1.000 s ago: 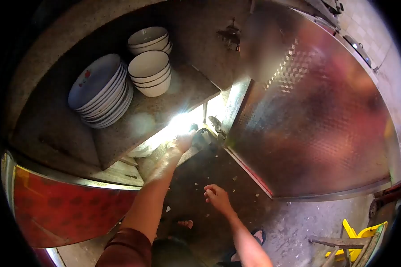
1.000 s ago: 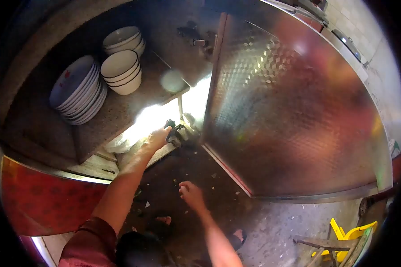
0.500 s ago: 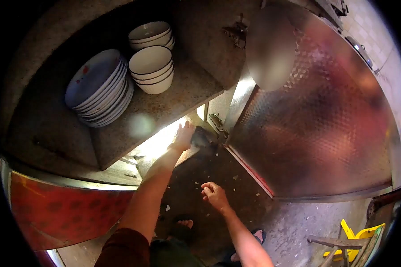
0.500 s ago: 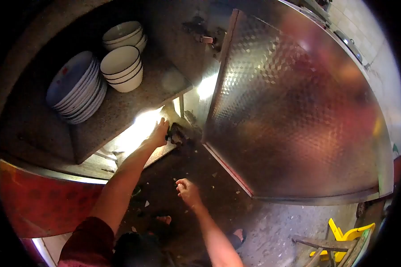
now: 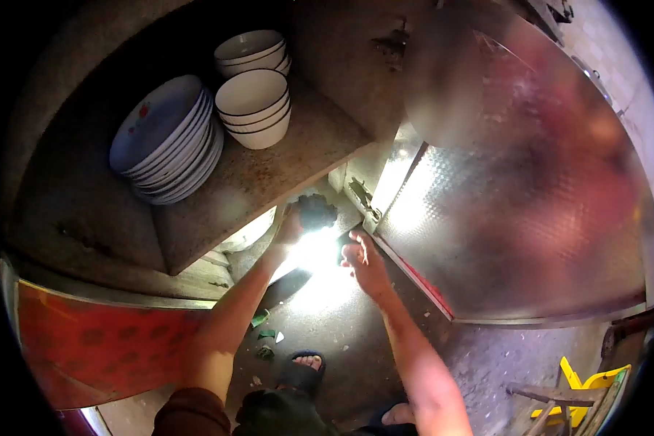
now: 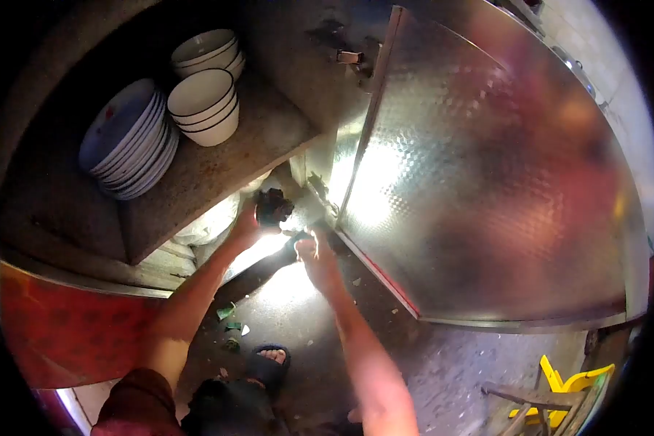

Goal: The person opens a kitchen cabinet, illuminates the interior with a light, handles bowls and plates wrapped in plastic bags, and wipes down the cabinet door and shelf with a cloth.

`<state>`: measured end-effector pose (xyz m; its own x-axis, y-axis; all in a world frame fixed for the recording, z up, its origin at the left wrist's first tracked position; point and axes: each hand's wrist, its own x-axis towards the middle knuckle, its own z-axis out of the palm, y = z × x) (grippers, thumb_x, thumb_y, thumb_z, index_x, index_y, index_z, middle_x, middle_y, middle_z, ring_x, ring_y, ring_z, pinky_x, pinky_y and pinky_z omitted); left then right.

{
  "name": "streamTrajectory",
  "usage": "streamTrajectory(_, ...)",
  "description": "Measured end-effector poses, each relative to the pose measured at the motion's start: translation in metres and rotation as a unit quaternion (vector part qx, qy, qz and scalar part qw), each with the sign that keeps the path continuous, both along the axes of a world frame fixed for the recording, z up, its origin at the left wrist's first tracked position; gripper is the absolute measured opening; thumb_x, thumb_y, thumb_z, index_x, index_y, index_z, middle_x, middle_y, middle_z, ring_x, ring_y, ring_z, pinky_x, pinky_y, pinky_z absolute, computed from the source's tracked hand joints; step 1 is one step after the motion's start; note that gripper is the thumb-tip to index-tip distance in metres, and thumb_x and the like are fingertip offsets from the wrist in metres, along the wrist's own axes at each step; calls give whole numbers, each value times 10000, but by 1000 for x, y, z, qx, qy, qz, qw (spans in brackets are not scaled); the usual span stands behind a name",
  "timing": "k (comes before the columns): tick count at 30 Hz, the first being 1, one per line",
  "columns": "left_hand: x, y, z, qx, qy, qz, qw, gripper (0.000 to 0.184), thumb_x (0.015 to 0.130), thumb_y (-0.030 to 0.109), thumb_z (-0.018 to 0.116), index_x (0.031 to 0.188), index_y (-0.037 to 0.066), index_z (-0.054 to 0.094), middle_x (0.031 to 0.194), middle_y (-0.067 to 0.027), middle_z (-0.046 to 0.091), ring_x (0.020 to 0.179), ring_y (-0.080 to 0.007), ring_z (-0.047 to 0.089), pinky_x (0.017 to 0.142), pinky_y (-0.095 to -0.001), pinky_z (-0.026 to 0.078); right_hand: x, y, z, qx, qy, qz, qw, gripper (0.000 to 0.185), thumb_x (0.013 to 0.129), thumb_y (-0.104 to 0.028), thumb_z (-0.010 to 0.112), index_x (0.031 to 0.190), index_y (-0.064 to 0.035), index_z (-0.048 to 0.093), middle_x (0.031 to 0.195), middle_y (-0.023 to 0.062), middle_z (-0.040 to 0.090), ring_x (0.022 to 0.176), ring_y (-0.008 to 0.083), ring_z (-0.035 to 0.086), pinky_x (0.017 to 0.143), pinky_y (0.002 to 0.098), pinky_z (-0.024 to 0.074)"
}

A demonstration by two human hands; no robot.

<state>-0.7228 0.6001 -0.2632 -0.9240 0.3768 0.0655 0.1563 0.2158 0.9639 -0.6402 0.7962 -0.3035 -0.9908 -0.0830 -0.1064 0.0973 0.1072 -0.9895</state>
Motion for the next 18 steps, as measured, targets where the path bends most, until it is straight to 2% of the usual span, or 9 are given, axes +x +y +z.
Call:
streamTrajectory(2, -12, 2, 10, -121, 6, 8, 993, 672, 559, 127, 789, 1181, 52, 547, 1126, -106, 580, 1052, -225, 553, 890, -360, 454, -20, 5, 0, 61, 56, -22, 996, 506, 911, -215, 588, 1346, -72, 375, 938, 56, 605, 740, 122, 580, 576, 248, 459)
streamTrajectory(4, -13, 14, 26, -280, 83, 67, 954, 750, 524, 173, 777, 1211, 29, 513, 1086, -157, 565, 1013, -308, 564, 863, -396, 462, -31, 11, 16, 53, 15, -18, 998, 487, 882, -229, 609, 1310, -110, 409, 1024, 178, 652, 892, 274, 658, 793, 369, 503)
streamTrajectory(5, -25, 17, -7, -340, 160, 102, 921, 772, 513, 222, 766, 1204, 5, 496, 1041, -190, 528, 966, -375, 532, 825, -439, 456, -34, 11, 19, 91, 12, -21, 996, 483, 879, -213, 606, 1311, -114, 413, 1039, 196, 637, 873, 299, 653, 790, 368, 500)
streamTrajectory(8, -31, 37, -21, -404, 247, 84, 877, 627, 550, 191, 722, 1118, 31, 512, 1064, -169, 525, 978, -343, 550, 845, -426, 417, -37, 11, 26, 123, 11, -5, 992, 494, 876, -202, 602, 1322, -116, 406, 1074, 198, 618, 871, 295, 648, 800, 371, 496)
streamTrajectory(9, -28, 42, -23, -410, 219, 71, 883, 623, 550, 181, 719, 1117, 29, 511, 1071, -142, 498, 997, -318, 520, 864, -406, 383, -37, 11, 12, 124, 11, -18, 992, 518, 868, -194, 603, 1337, -117, 396, 1094, 206, 604, 942, 297, 632, 815, 377, 492)
streamTrajectory(12, -31, 48, -44, -366, 170, 83, 911, 703, 568, 255, 757, 1184, 41, 495, 1101, -168, 482, 997, -359, 495, 841, -456, 394, -35, 10, -7, 172, 22, -7, 985, 580, 870, -181, 634, 1378, -100, 366, 1140, 187, 596, 972, 233, 614, 819, 333, 490)
streamTrajectory(13, -30, 51, -51, -379, 166, 107, 904, 712, 566, 257, 766, 1185, 38, 490, 1104, -166, 481, 1002, -376, 492, 860, -465, 390, -33, 11, -11, 175, 2, -5, 984, 597, 870, -170, 625, 1392, -90, 348, 1169, 199, 585, 1056, 254, 581, 879, 345, 468)
streamTrajectory(16, -45, 59, -82, -369, 251, 129, 886, 798, 569, 123, 757, 1283, 26, 414, 1163, -176, 465, 1044, -380, 467, 902, -485, 383, -35, 14, -26, 166, -40, -7, 985, 683, 840, -182, 622, 1437, -116, 297, 1212, 225, 561, 1136, 328, 555, 947, 391, 435)
streamTrajectory(18, -47, 66, -80, -384, 260, 99, 880, 828, 582, 40, 733, 1328, 24, 373, 1213, -178, 452, 1083, -374, 445, 916, -502, 373, -36, 15, -29, 176, -18, 0, 984, 676, 835, -182, 630, 1427, -99, 316, 1206, 211, 562, 1072, 286, 571, 896, 363, 456)
